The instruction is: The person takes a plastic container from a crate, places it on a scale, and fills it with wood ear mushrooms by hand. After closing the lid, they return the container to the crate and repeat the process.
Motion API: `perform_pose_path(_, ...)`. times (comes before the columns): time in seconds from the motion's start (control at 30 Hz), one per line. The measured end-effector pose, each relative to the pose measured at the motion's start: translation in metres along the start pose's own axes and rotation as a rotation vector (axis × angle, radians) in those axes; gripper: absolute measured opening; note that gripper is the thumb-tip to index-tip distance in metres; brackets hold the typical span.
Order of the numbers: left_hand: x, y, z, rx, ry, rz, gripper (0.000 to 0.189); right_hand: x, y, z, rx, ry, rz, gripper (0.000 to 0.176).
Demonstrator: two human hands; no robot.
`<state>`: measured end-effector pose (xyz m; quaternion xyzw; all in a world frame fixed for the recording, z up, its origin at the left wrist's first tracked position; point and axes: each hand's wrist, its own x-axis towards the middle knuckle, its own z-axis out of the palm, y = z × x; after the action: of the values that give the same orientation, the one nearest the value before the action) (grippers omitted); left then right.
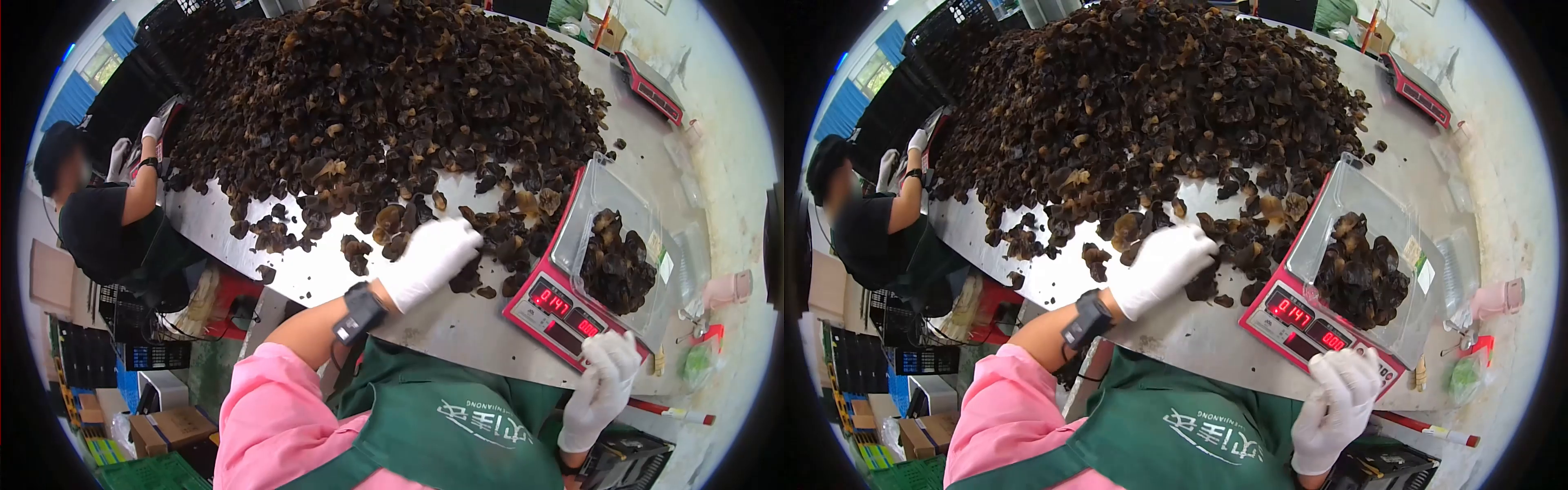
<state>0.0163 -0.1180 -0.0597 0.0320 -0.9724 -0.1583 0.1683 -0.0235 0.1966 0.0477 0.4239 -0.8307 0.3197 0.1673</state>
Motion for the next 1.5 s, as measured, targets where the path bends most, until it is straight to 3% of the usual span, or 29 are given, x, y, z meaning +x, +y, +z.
perform_pose_path(0.07, 0.003, 0.019, 0.003, -0.212, 0.134, 0.054, 0.011, -0.001, -0.007, 0.007, -0.022, -0.035, -0.038, 0.028)
perform_pose_path(0.13, 0.005, 0.009, -0.006, -0.154, 0.227, 0.012, 0.01, -0.004, -0.009, 0.018, 0.109, -0.093, -0.023, 0.03)
perform_pose_path(0.2, 0.004, -0.02, -0.021, 0.2, 0.256, -0.153, 0.01, 0.0, -0.008, 0.028, 0.108, -0.132, -0.054, 0.035)
perform_pose_path(0.27, -0.004, -0.056, -0.03, 0.215, 0.319, -0.31, 0.009, 0.007, -0.007, 0.043, 0.139, -0.169, -0.099, 0.039)
perform_pose_path(0.4, -0.011, -0.092, -0.038, 0.353, 0.124, -0.402, 0.022, 0.039, -0.016, 0.077, 0.134, -0.195, -0.216, 0.037)
perform_pose_path(0.53, -0.001, -0.103, -0.025, 0.399, 0.141, -0.38, 0.019, 0.07, -0.026, 0.125, 0.096, -0.173, -0.265, 0.027)
perform_pose_path(0.63, -0.005, -0.102, -0.032, 0.376, 0.266, -0.326, 0.014, 0.082, -0.021, 0.152, 0.016, -0.229, -0.251, 0.02)
perform_pose_path(0.8, -0.073, -0.074, -0.11, 0.289, 0.458, -0.29, 0.009, 0.086, -0.009, 0.17, -0.095, -0.343, -0.214, 0.025)
perform_pose_path(0.9, -0.153, -0.071, -0.15, 0.452, 0.262, -0.496, 0.012, 0.086, -0.01, 0.175, -0.182, -0.367, -0.259, 0.043)
perform_pose_path(1.0, -0.216, -0.059, -0.165, 0.441, 0.127, -0.715, 0.02, 0.086, -0.01, 0.186, -0.207, -0.341, -0.314, 0.043)
perform_pose_path(1.13, -0.213, -0.039, -0.149, 0.292, 0.167, -0.758, 0.033, 0.088, -0.005, 0.203, -0.235, -0.287, -0.333, 0.03)
perform_pose_path(1.17, -0.191, -0.028, -0.147, 0.205, 0.179, -0.765, 0.032, 0.092, -0.009, 0.196, -0.159, -0.197, -0.332, 0.019)
perform_pose_path(1.2, -0.181, -0.032, -0.136, 0.225, 0.238, -0.644, 0.03, 0.095, -0.013, 0.188, -0.16, -0.195, -0.338, 0.019)
perform_pose_path(1.27, -0.15, -0.039, -0.115, 0.19, 0.277, -0.51, 0.032, 0.095, -0.021, 0.169, 0.126, 0.061, -0.196, 0.014)
perform_pose_path(1.4, -0.076, -0.043, -0.076, 0.167, 0.206, -0.275, 0.049, 0.077, -0.014, 0.145, -0.207, -0.292, -0.277, 0.013)
perform_pose_path(1.5, -0.042, -0.053, -0.046, 0.208, 0.246, -0.223, 0.047, 0.07, -0.022, 0.106, -0.071, -0.16, -0.182, 0.015)
